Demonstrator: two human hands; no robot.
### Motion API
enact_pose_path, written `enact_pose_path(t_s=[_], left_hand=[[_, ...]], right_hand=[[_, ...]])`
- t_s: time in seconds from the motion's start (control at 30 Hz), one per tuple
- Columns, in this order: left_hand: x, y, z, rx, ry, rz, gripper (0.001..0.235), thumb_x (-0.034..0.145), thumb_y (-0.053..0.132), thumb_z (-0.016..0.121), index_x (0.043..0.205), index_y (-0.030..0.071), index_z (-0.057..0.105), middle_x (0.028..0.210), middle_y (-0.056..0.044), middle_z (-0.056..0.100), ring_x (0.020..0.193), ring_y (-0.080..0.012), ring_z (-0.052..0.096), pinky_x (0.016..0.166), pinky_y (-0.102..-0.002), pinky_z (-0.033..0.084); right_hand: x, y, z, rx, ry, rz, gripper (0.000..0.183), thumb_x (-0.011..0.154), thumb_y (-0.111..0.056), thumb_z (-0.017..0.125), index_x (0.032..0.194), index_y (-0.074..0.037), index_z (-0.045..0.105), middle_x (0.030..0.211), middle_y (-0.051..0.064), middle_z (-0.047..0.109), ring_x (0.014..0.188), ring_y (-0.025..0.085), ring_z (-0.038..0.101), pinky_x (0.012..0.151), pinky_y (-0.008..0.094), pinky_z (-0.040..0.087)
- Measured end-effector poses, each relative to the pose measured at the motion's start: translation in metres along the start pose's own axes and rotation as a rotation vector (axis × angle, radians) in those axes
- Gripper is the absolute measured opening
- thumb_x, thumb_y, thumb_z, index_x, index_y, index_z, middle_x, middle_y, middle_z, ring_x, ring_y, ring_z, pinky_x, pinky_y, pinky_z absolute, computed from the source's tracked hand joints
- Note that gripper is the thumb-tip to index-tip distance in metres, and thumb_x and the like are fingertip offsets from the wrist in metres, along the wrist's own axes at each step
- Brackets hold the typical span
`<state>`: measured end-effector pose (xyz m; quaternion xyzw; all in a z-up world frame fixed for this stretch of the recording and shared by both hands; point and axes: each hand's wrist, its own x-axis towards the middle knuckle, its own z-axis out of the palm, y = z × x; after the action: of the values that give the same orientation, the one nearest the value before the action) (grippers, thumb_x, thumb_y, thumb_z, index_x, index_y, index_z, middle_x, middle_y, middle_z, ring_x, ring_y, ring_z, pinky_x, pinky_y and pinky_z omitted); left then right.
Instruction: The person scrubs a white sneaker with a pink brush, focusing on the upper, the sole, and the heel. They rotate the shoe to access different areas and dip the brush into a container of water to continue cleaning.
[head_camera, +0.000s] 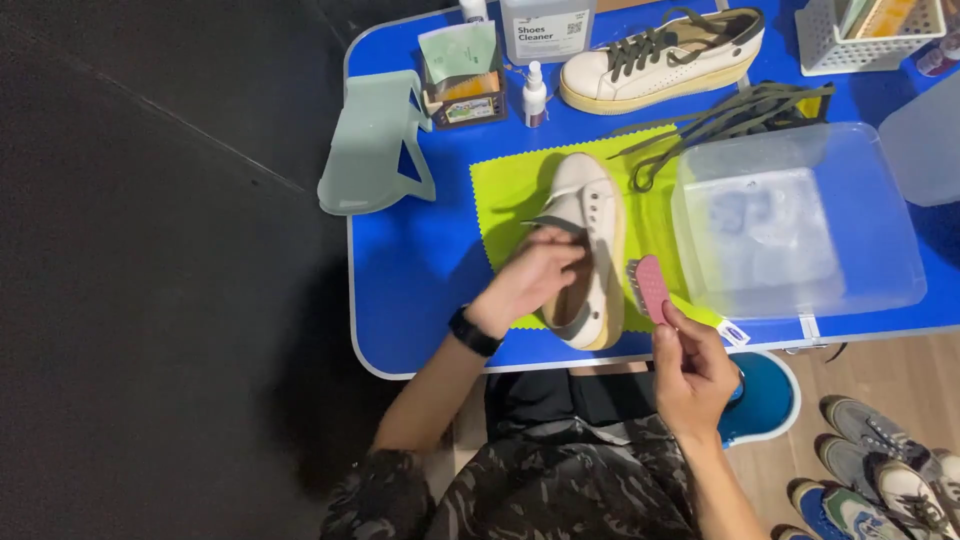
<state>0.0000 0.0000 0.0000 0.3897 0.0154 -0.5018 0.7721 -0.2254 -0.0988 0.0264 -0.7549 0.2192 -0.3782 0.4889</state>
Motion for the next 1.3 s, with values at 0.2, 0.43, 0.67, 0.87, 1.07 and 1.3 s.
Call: enact_pose_path(t_s=[0.2,0.43,0.67,0.87,1.07,1.3], left_hand=[[-0.088,0.005,0.036,0.743,-0.015,0.321,0.014,0.102,0.021,0.06,0.111,0.013,0.066,0.092,0.004,0.056,0.102,-0.0158,0.065,0.081,-0.036,0.052],[-0.134,-0.025,0.06,1.502,0.335,0.939,0.047,0.084,0.026,0.082,0.117,-0.003,0.065,0.105,-0.024,0.065,0.106,-0.0413,0.064,0.109,-0.059,0.036],[-0.133,-0.041,0.006,1.023,0.357,0.77,0.043,0.078,0.038,0.091,0.093,0.006,0.067,0.083,-0.009,0.061,0.087,-0.0249,0.062,0.081,-0.035,0.051],[-0.183,0.023,0.003,1.002,0.278,0.962,0.027,0.08,0.018,0.089,0.091,0.002,0.07,0.085,-0.012,0.066,0.09,-0.0241,0.065,0.084,-0.041,0.053],[-0.208,0.059,0.036,0.943,0.243,1.056,0.026,0.085,0.016,0.084,0.087,0.001,0.063,0.086,-0.009,0.061,0.092,-0.0207,0.061,0.089,-0.039,0.052],[-0.199,0.057,0.021,1.067,0.251,0.868,0.029,0.093,0.031,0.074,0.097,0.006,0.06,0.095,-0.003,0.054,0.089,-0.0192,0.054,0.078,-0.032,0.047]], right_hand=[[0.009,0.007,0.012,0.025,0.029,0.014,0.022,0.105,-0.008,0.064,0.125,-0.002,0.072,0.062,0.018,0.063,0.049,0.017,0.056,0.052,0.029,0.043],[0.002,0.013,0.017,0.041,0.007,0.071,0.023,0.105,-0.01,0.063,0.127,-0.003,0.069,0.057,0.014,0.06,0.043,0.017,0.048,0.051,0.029,0.041],[-0.013,0.055,0.022,0.186,0.103,0.231,0.026,0.113,-0.03,0.053,0.113,-0.009,0.068,0.052,0.006,0.053,0.042,0.011,0.049,0.054,0.027,0.041],[-0.022,0.042,0.049,-0.079,-0.252,0.011,0.03,0.105,-0.029,0.057,0.084,-0.01,0.067,0.099,0.02,0.066,0.094,0.039,0.065,0.087,0.051,0.043],[-0.023,0.003,0.08,-0.232,-0.546,-0.369,0.028,0.104,-0.031,0.058,0.095,-0.006,0.067,0.115,0.016,0.076,0.126,0.03,0.065,0.118,0.058,0.032],[-0.032,0.017,0.055,-0.144,-0.768,-0.305,0.036,0.107,-0.031,0.046,0.103,0.0,0.063,0.125,0.023,0.071,0.127,0.035,0.064,0.121,0.058,0.033]])
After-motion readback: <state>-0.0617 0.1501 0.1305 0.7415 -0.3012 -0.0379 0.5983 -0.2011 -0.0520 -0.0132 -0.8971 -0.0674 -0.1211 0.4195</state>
